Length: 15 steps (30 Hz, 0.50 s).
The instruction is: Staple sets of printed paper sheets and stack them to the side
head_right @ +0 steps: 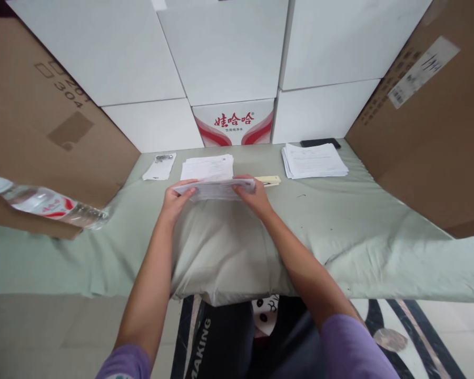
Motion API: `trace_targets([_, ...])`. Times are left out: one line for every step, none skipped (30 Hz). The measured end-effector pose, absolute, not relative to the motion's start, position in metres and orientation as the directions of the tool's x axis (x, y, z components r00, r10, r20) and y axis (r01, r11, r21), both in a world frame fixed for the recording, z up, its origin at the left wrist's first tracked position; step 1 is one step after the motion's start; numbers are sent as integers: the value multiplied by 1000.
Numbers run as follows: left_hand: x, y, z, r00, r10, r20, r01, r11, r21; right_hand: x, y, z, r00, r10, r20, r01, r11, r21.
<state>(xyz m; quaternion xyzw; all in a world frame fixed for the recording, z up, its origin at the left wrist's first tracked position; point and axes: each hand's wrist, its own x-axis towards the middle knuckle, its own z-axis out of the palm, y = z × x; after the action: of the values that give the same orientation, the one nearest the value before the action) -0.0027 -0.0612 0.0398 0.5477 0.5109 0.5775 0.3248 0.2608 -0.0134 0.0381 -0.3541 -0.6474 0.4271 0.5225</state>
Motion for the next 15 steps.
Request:
trace_targets([-2,-65,37,-195,928,317,194,-280,940,262,-16,40,-247,896,370,15,385,-923])
trace_targets([-2,-67,34,-202,924,325,198,-287,937,263,-19,42,-279,887,367,18,387,-922])
trace_targets([-2,-68,31,-215,920,329,198,-289,937,265,-22,43,-301,880,366,26,391,-920])
trace_targets([-2,-67,29,-236,914,331,194,-289,937,268,-24,43,-314,876,366,41,398,-917])
trace_targets([-2,-65,26,-259,907,332,186,-290,939,271,-27,43,-319,874,366,60,404,-913])
trace_targets([-2,-62,24,-282,900,334,176,-293,940,274,-29,40,-321,875,363,79,407,-910])
trace_targets([0,-59,23,-297,894,336,165,-298,940,276,-31,37,-320,878,357,91,403,-911])
trace_targets([2,-56,22,-303,892,334,155,-300,941,279,-33,33,-314,883,350,91,395,-914])
trace_targets([4,-54,21,-303,895,328,146,-297,944,281,-34,28,-305,888,343,80,383,-920])
trace_targets([7,-52,20,-301,900,315,139,-286,948,283,-35,23,-293,895,337,64,370,-927])
trace_targets([10,-51,19,-298,907,299,135,-270,953,284,-36,18,-276,901,335,49,362,-931])
trace_targets([13,-51,18,-298,912,283,137,-253,958,284,-36,13,-261,904,338,44,361,-932])
trace_targets([16,-51,17,-301,914,272,143,-238,961,284,-36,9,-249,906,342,53,366,-929])
trace_targets([19,-52,16,-306,914,267,152,-230,961,283,-35,6,-244,906,347,69,373,-925])
trace_targets([20,-52,15,-309,913,268,162,-228,960,282,-35,4,-245,904,349,85,379,-922])
